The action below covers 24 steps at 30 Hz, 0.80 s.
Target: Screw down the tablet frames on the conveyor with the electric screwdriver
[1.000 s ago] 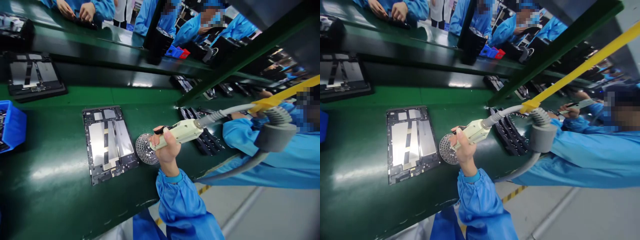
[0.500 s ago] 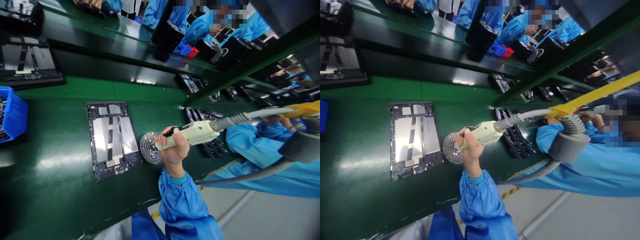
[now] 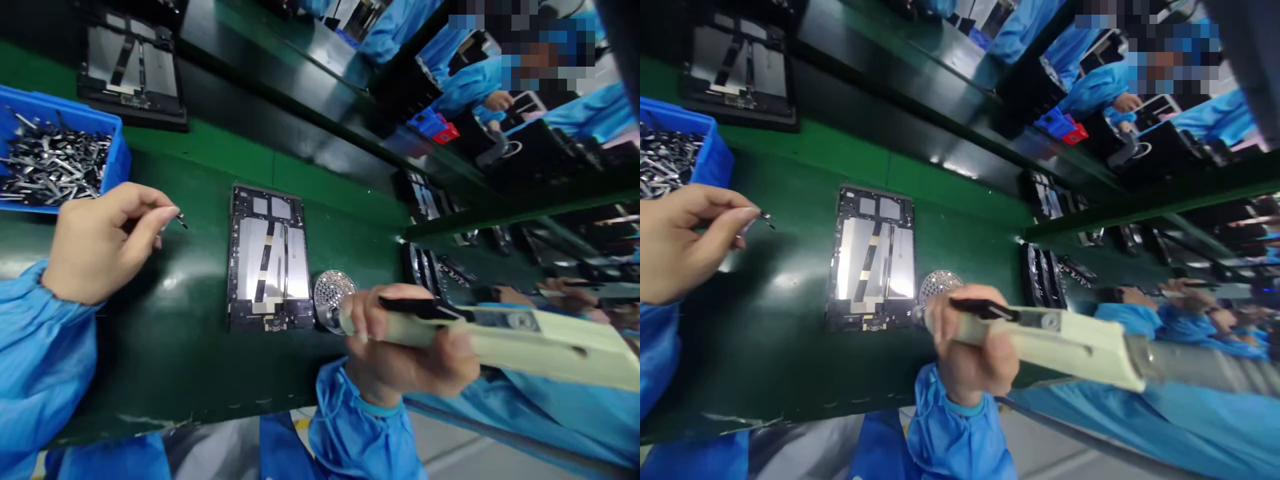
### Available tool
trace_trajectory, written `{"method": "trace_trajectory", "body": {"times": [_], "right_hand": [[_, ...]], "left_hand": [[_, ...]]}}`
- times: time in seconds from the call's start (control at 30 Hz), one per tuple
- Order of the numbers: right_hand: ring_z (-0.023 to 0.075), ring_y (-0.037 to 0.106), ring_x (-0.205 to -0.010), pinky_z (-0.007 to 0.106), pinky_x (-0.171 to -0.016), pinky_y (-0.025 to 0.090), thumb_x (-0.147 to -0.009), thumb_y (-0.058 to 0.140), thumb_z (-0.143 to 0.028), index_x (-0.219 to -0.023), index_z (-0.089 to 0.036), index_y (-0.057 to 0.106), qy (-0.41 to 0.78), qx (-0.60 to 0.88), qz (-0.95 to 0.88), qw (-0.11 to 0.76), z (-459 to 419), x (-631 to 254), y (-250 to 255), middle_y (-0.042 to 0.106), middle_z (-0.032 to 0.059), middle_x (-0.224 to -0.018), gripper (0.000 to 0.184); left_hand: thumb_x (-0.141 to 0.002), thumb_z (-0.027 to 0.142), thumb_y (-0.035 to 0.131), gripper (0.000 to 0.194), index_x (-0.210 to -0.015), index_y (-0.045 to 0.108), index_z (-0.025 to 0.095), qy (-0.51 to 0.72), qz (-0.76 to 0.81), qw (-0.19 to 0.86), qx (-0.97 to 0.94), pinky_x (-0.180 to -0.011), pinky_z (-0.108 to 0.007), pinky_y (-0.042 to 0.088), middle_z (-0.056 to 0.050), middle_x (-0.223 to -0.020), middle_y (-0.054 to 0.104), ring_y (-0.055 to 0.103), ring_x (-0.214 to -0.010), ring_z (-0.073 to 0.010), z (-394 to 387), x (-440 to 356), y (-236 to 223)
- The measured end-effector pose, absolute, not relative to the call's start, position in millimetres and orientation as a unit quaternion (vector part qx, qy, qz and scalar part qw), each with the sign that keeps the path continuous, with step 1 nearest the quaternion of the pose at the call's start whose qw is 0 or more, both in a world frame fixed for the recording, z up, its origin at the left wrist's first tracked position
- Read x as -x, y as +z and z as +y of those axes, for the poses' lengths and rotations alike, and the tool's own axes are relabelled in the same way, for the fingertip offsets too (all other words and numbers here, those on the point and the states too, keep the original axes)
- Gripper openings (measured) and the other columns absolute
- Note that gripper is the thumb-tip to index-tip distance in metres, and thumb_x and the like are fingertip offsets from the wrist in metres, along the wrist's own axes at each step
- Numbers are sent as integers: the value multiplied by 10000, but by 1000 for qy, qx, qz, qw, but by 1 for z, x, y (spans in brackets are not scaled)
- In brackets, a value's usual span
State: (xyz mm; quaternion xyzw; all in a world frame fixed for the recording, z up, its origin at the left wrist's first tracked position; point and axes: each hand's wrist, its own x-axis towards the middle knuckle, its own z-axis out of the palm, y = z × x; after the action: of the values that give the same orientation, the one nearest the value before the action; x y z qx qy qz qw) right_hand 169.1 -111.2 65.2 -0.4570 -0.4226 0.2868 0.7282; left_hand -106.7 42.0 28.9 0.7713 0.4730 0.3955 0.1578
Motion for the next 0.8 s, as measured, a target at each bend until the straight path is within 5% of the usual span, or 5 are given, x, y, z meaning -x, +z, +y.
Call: {"method": "trace_trajectory", "body": {"times": [0.4, 0.53, 0.8], "right_hand": [[143, 442, -414, 304, -500, 453, -901, 698, -503, -909, -207, 771, 364, 470, -435, 676, -106, -126, 59, 479, -39, -502, 305], [142, 454, -423, 303, -517, 450, -884, 718, -504, -855, -201, 751, 373, 475, -436, 667, -106, -124, 59, 485, -38, -501, 306], [148, 485, -479, 288, -550, 442, -879, 717, -465, -876, -206, 743, 392, 453, -420, 682, -110, -119, 55, 507, -31, -531, 260]], "left_hand": [[-1001, 435, 679, 260, -912, 818, 234, 433, 369, 210, -795, -554, -196, 438, 70, -613, 684, 557, -488, -69, 34, 96, 28], [-991, 473, 638, 296, -893, 817, 258, 407, 377, 306, -774, -570, -231, 492, 51, -586, 669, 596, -494, -113, 28, 75, 34], [-914, 256, 642, 143, -903, 733, 147, 354, 281, 534, -715, -546, -190, 489, -9, -708, 705, 630, -584, -113, 19, -3, 10]]}}
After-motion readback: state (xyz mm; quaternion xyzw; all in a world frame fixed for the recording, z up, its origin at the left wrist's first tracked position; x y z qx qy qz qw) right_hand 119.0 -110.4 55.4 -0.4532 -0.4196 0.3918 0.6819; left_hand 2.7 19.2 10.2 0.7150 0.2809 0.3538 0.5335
